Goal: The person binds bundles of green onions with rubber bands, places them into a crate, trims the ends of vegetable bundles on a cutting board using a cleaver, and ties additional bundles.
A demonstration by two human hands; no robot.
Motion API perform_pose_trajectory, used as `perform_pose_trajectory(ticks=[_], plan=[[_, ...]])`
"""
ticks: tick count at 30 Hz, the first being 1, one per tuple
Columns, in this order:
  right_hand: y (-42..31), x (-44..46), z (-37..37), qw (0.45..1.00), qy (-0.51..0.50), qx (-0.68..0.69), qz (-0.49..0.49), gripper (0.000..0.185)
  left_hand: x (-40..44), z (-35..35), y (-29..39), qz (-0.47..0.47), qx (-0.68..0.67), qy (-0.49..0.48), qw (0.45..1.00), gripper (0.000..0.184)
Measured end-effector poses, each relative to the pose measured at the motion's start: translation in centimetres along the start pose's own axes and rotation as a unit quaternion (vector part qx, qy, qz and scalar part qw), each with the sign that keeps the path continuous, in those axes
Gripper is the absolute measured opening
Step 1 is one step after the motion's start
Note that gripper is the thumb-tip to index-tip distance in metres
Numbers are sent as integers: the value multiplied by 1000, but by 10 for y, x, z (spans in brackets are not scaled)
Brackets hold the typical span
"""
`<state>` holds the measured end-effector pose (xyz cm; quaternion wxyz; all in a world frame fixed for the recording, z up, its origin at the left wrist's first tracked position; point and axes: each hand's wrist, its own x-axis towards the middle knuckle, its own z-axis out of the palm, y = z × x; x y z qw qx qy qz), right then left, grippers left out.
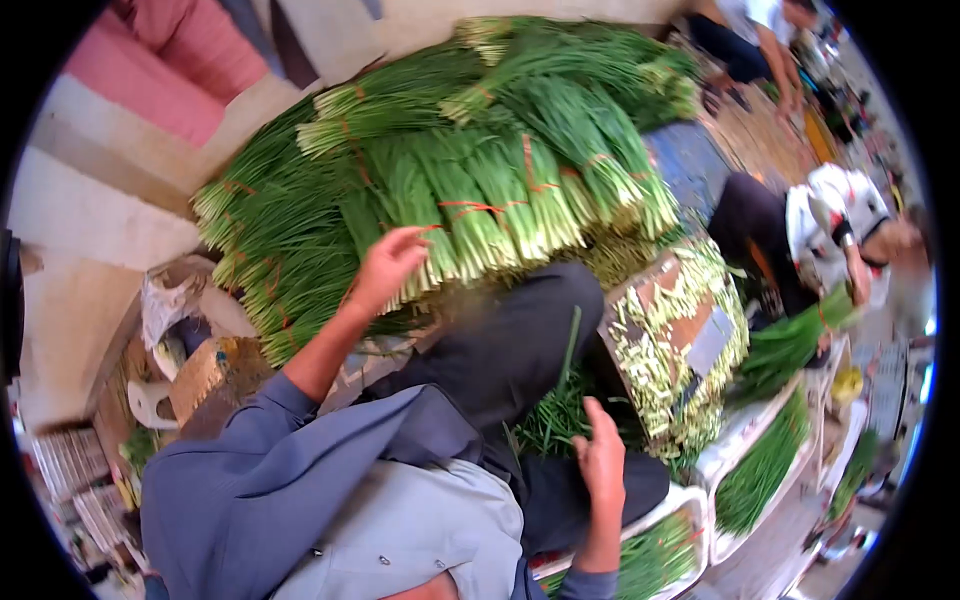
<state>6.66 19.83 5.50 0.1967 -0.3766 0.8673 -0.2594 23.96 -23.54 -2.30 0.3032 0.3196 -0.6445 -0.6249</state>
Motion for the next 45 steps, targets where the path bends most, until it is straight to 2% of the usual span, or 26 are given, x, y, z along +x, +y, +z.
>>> perform_pose_trajectory(ticks=[1,2,4,6,9,10,12,15,16,18,22,24,26,28,30,31,32,33,35,36,37,38,39,41,42,45], plan=[[2,3,12,999,28,26,32,52,8,-56,-43,-41,71,96,992,37],[-6,2,13,973,27,136,185,52,9,-111,-98,-121,108,199,967,38],[-5,3,16,967,-25,151,202,56,-8,-182,-172,-232,131,309,913,40],[-12,2,22,943,-112,157,272,60,-39,-225,-243,-358,-2,309,881,40],[-22,-3,23,938,-177,125,270,65,-100,-291,-345,-491,224,313,782,40],[-22,-3,24,937,-186,119,271,65,-116,-284,-330,-510,86,397,758,43],[-23,-8,22,925,-169,145,307,65,-156,-268,-308,-470,-173,603,620,51],[-26,-6,23,917,-170,149,329,64,-180,-280,-334,-399,-202,649,616,64],[-28,-6,20,915,-180,145,331,64,-179,-293,-344,-406,-201,647,614,64],[-39,1,13,907,-195,162,336,64,-178,-327,-363,-374,-361,561,645,87],[-53,14,-1,911,-189,163,329,63,-168,-319,-347,-388,-290,576,659,77],[-57,19,-6,910,-181,157,338,62,-173,-312,-342,-395,-136,589,692,72],[-55,20,-5,911,-160,172,338,58,-187,-323,-340,-410,170,528,724,68],[-56,26,-8,903,-191,252,290,55,-185,-345,-326,-382,537,361,659,63],[-62,32,-14,918,-205,191,282,55,-155,-368,-303,-279,697,304,586,59],[-52,31,-20,923,-207,180,271,54,-129,-374,-264,-211,692,358,591,57],[-28,29,-16,934,-203,163,245,50,-110,-376,-224,-210,436,464,741,59],[-25,33,-23,934,-213,143,249,53,-80,-351,-134,-158,154,584,781,62],[-12,43,-34,953,-210,83,203,54,-41,-358,-42,63,400,488,773,71],[3,47,-38,969,-193,41,152,52,-28,-330,5,86,353,441,821,73],[2,57,-52,963,-195,18,187,43,-15,-310,45,120,336,375,856,73],[-6,68,-65,965,-162,-110,172,31,2,-292,74,156,317,306,884,75],[36,70,-66,967,-106,-70,219,24,22,-282,91,171,314,300,885,75],[119,76,-79,960,-5,-168,225,25,56,-258,114,201,438,163,861,77],[131,81,-90,935,38,-162,313,26,71,-225,137,214,445,119,861,79],[181,89,-97,920,145,-158,328,28,114,-106,198,295,388,-47,872,84]])
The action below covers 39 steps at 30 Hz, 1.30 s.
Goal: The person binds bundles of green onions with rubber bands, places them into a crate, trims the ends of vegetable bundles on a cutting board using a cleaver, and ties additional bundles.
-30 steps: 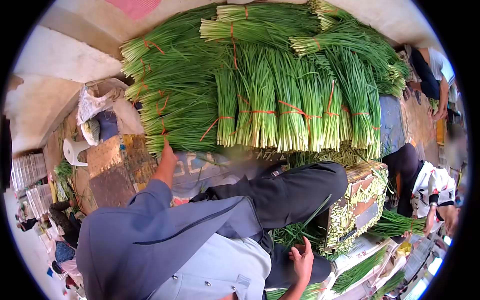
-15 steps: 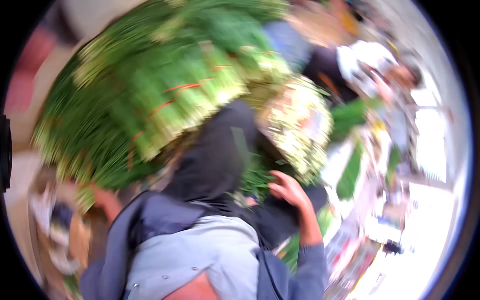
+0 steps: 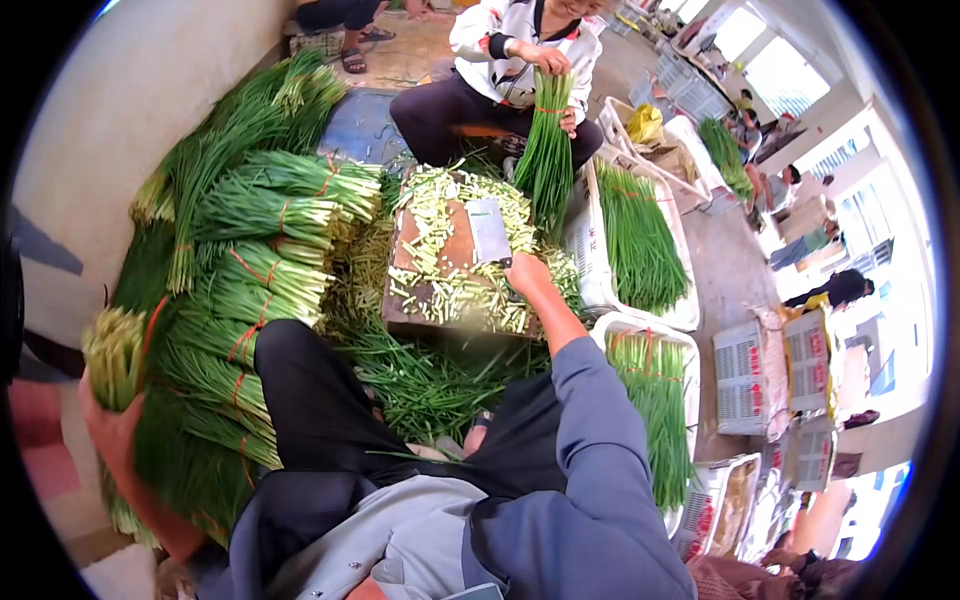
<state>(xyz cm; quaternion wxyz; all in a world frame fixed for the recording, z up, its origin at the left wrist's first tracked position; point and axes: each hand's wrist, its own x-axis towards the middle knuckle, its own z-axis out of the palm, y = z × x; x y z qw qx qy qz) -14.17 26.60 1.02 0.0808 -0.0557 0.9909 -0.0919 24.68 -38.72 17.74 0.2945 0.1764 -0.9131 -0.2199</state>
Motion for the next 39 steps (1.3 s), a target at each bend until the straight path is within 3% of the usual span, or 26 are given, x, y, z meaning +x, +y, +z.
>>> perform_pose_trajectory(ticks=[2,5,7,9,11,13,15,16,17,20,21,23,24,27,28,31,39], plan=[[22,25,26,999,-24,39,9,31,60,46,74,63,-116,-77,988,83],[31,28,41,997,17,56,54,38,126,140,171,127,-121,-198,964,84],[31,27,10,953,-169,243,66,41,155,210,225,153,-145,-329,920,85],[35,12,0,863,-86,479,132,29,169,304,250,201,-144,-417,874,92],[37,-14,-23,886,-7,445,132,26,172,384,289,233,-110,-519,815,98],[28,-56,-42,884,57,446,126,27,153,468,302,281,-72,-523,801,102],[26,-91,-45,873,105,465,104,28,128,524,315,254,-52,-561,786,116],[18,-110,-52,854,120,495,104,28,113,538,318,251,-7,-546,799,128],[11,-128,-65,817,71,550,157,29,111,545,317,216,-63,-562,796,132],[23,-154,-32,842,108,507,152,35,117,537,318,91,-211,-546,806,120],[21,-151,-31,838,107,511,156,35,116,537,318,91,-206,-550,804,120],[16,-143,-31,882,118,443,112,35,104,534,318,168,-148,-468,855,120],[10,-138,-33,891,122,424,110,35,94,525,331,178,-106,-441,873,112],[3,-129,-24,893,126,418,110,35,72,521,356,185,-18,-406,895,115],[4,-127,-25,886,108,437,114,36,64,532,349,233,-20,-354,906,120],[7,-128,-21,889,98,434,110,36,53,540,356,224,-7,-279,934,119],[11,-137,-24,876,100,459,107,35,33,536,360,196,38,-226,953,122]])
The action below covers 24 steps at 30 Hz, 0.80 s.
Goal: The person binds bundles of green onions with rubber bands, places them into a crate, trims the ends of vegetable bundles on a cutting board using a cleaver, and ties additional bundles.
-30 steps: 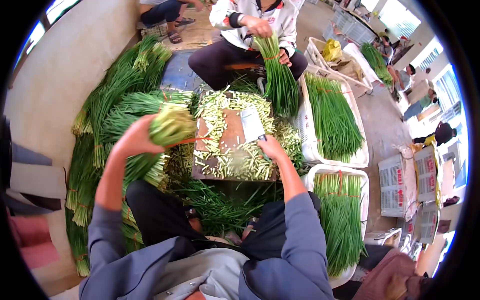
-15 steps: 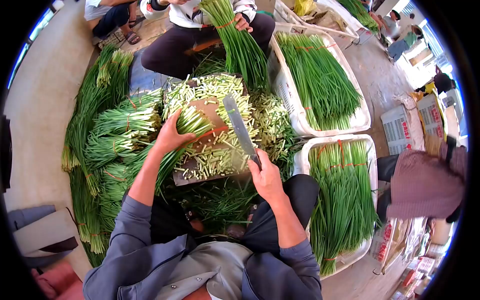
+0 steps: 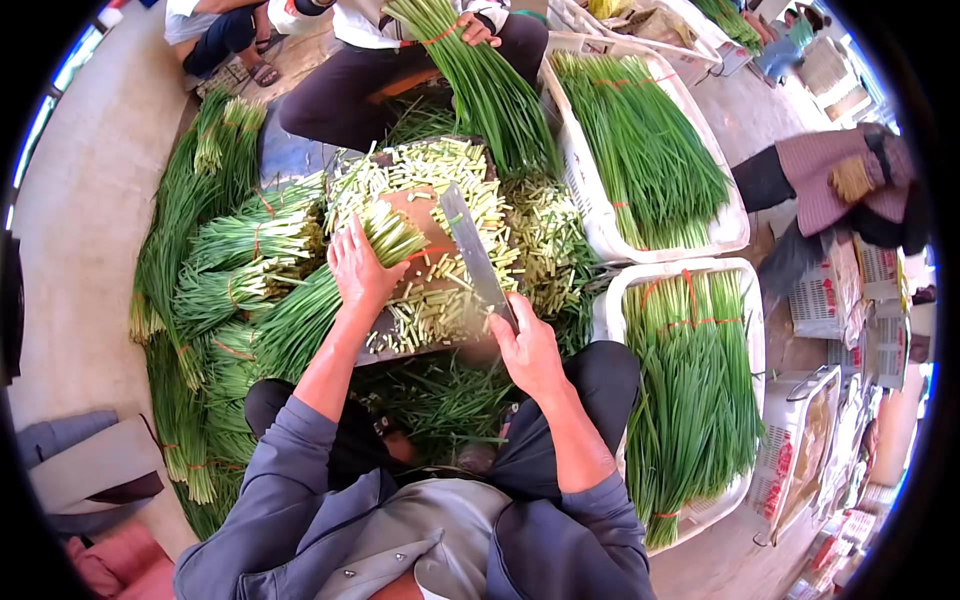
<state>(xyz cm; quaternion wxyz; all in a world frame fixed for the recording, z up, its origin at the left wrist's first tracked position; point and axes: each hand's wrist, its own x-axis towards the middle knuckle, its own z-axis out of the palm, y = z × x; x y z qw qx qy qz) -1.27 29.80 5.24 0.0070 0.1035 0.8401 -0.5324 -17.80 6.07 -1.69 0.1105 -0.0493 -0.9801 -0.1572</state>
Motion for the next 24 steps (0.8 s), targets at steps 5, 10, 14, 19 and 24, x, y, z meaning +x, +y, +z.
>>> perform_pose_trajectory(ticks=[5,10,14,19,24], plan=[[0,-1,-1,1000,-13,6,14,35,-1,-6,-5,-3,34,-45,998,126],[1,-1,2,999,19,28,-19,36,26,-24,-15,-2,-74,-136,988,133],[-9,-1,-3,1000,7,16,-11,34,49,-13,0,8,57,-239,969,114],[-32,14,-3,998,-6,-39,-47,36,55,2,5,48,98,-241,964,90],[-43,63,17,987,-44,-121,-93,34,59,2,3,20,86,-261,961,82]])
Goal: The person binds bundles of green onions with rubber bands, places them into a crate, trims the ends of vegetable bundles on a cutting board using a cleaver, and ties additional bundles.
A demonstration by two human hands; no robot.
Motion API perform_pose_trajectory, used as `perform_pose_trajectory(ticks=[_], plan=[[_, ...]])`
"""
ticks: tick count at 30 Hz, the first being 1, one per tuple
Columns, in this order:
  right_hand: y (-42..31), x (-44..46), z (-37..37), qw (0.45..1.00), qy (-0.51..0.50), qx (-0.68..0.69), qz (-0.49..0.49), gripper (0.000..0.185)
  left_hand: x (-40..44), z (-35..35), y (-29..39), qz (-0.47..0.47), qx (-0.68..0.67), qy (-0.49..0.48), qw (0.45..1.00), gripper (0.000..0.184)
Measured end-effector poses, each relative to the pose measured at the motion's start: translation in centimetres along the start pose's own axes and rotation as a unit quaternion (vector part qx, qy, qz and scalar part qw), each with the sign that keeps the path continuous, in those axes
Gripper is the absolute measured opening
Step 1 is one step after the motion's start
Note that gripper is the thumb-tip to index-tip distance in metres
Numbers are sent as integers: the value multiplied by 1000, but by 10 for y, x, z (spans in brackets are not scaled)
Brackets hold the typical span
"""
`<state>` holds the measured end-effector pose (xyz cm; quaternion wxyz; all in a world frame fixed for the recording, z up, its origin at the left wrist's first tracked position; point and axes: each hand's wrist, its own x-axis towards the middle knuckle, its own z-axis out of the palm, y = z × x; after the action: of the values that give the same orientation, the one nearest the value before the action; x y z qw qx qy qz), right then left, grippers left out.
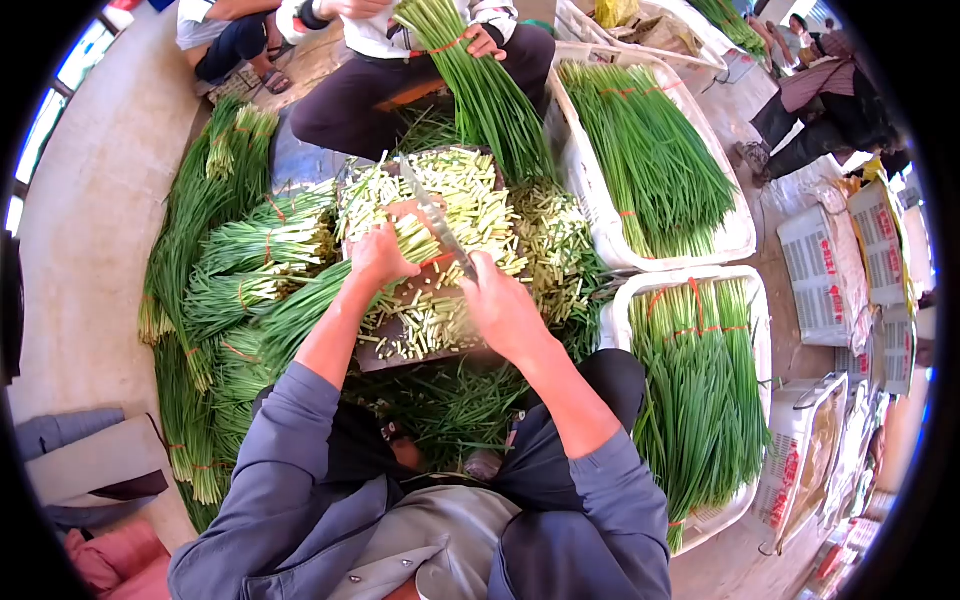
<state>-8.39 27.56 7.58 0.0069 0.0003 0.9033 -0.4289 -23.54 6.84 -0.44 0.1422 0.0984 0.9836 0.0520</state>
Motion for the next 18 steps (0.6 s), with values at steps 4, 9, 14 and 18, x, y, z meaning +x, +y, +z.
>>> perform_pose_trajectory(ticks=[4,9,14,18], plan=[[-4,9,27,997,-70,-41,8,31,-3,-5,0,-7,-20,3,1000,85],[4,5,39,994,-89,-61,19,32,-2,-5,3,-24,-15,-37,999,76],[3,7,38,993,-100,-50,37,32,0,-2,1,-19,-2,-17,1000,80],[6,8,44,994,-93,-57,20,27,0,-5,2,-17,-1,-24,1000,81]])
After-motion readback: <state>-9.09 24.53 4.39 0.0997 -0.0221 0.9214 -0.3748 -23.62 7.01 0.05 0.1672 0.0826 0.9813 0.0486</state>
